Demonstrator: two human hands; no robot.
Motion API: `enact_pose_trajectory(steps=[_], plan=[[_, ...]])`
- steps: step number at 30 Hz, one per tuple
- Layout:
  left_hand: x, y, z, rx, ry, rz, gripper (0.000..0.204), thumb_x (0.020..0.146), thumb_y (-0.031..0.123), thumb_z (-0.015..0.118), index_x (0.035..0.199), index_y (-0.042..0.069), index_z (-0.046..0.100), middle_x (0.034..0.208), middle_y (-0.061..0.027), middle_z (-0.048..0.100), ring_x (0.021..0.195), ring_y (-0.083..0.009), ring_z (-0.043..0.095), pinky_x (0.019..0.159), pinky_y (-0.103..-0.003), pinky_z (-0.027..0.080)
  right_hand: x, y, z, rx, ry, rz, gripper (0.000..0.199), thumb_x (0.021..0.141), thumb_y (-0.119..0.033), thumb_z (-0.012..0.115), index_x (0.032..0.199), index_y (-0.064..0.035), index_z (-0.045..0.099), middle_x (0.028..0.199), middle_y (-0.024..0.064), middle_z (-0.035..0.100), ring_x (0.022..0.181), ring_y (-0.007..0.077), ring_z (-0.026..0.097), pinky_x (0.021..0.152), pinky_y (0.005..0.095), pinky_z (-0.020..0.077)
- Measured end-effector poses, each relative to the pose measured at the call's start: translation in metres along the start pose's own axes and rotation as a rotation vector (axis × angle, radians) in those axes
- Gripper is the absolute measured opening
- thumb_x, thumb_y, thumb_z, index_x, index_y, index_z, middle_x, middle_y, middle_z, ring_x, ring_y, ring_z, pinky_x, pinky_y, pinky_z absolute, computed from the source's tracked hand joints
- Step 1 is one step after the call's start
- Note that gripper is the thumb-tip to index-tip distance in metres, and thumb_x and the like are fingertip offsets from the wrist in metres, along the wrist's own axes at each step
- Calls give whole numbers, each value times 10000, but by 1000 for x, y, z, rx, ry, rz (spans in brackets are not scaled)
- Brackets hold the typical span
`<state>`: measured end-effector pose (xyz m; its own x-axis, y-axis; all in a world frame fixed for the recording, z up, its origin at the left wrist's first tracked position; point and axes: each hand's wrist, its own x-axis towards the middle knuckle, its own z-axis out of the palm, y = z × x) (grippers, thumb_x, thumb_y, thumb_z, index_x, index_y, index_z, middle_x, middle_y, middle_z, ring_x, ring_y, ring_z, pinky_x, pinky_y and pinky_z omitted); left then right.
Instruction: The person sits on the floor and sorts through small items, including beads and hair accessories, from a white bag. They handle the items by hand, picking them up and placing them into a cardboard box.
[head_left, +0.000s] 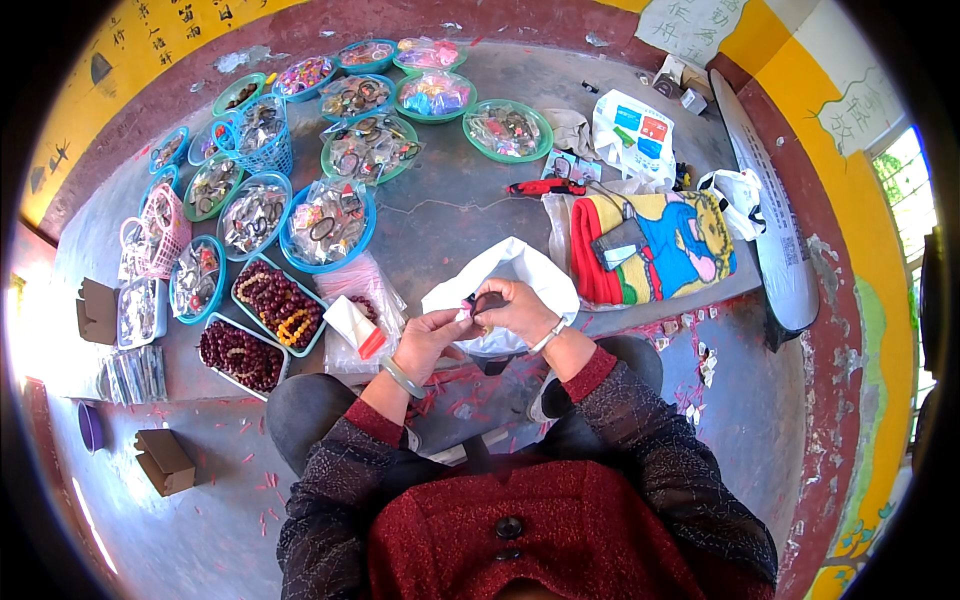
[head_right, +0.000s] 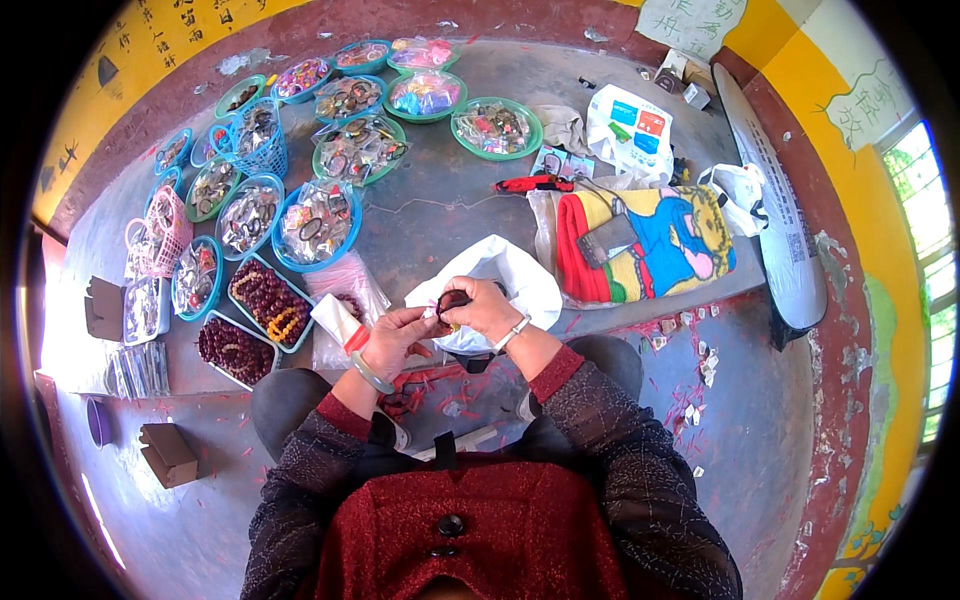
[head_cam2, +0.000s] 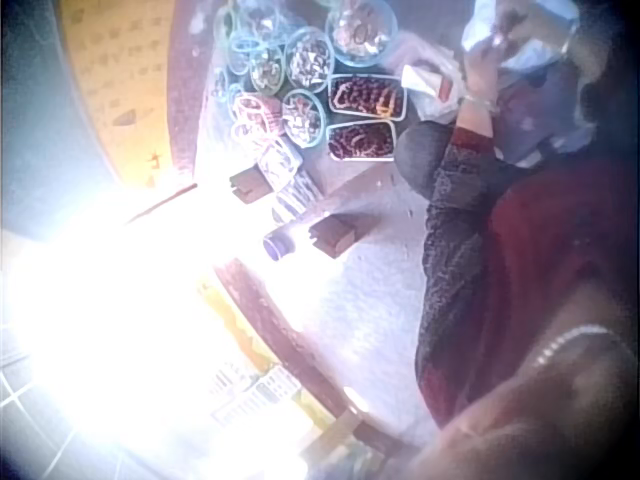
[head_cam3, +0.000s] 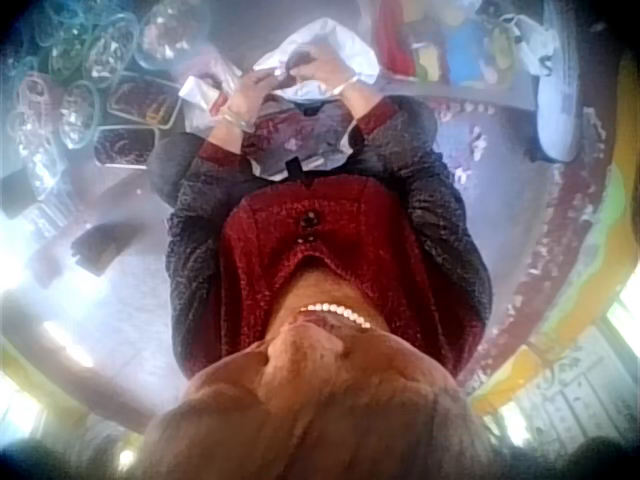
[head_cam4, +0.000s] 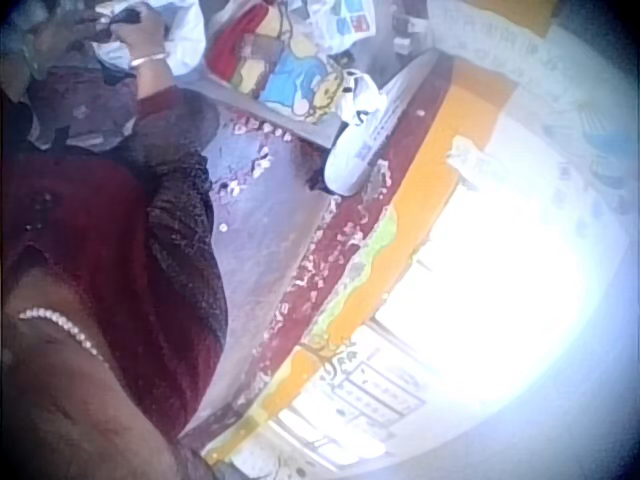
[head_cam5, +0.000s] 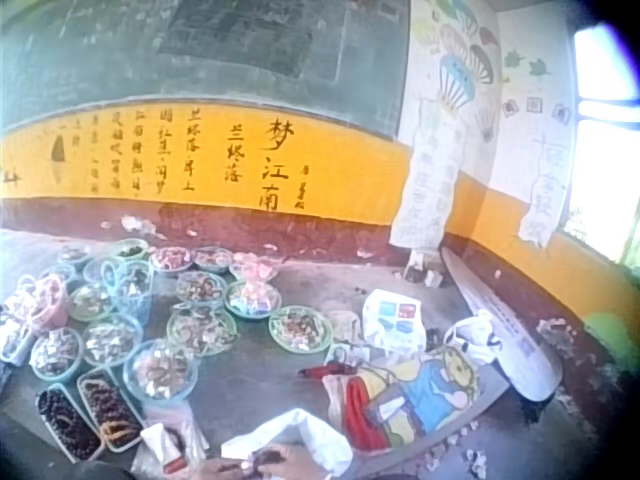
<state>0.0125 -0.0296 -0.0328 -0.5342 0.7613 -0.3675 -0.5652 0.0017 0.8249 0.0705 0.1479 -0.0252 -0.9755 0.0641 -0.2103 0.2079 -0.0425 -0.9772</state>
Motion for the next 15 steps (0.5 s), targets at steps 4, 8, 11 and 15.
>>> enact_pose_trajectory(steps=[4,8,11,15], plan=[[2,-6,-1,-14,21,12,206,842,112,546,1018,6,548,905,-97,624,797,-161,629,471,-197,477,2,5,-1,-73,-23,36,188,700,-84,667,860,-33,582,751,-4,569,702,76,528,628,227,449],[4,-5,-2,-117,103,10,178,848,131,544,981,13,554,868,-88,623,798,-184,633,434,-200,476,2,-1,-6,240,-112,210,290,706,-47,665,976,-32,563,854,13,587,795,87,549,719,233,451],[6,-4,-7,-215,98,-6,158,849,126,543,962,17,555,879,-97,618,801,-206,636,437,-202,479,-2,-7,-7,321,-179,139,363,704,-15,658,1043,-19,526,916,19,585,851,105,557,769,248,455],[4,-1,-4,-238,71,7,156,836,83,549,977,16,549,902,-100,613,804,-209,637,440,-202,481,1,2,-8,337,-146,108,349,712,0,643,1037,-4,517,889,24,575,796,100,555,706,221,457]])
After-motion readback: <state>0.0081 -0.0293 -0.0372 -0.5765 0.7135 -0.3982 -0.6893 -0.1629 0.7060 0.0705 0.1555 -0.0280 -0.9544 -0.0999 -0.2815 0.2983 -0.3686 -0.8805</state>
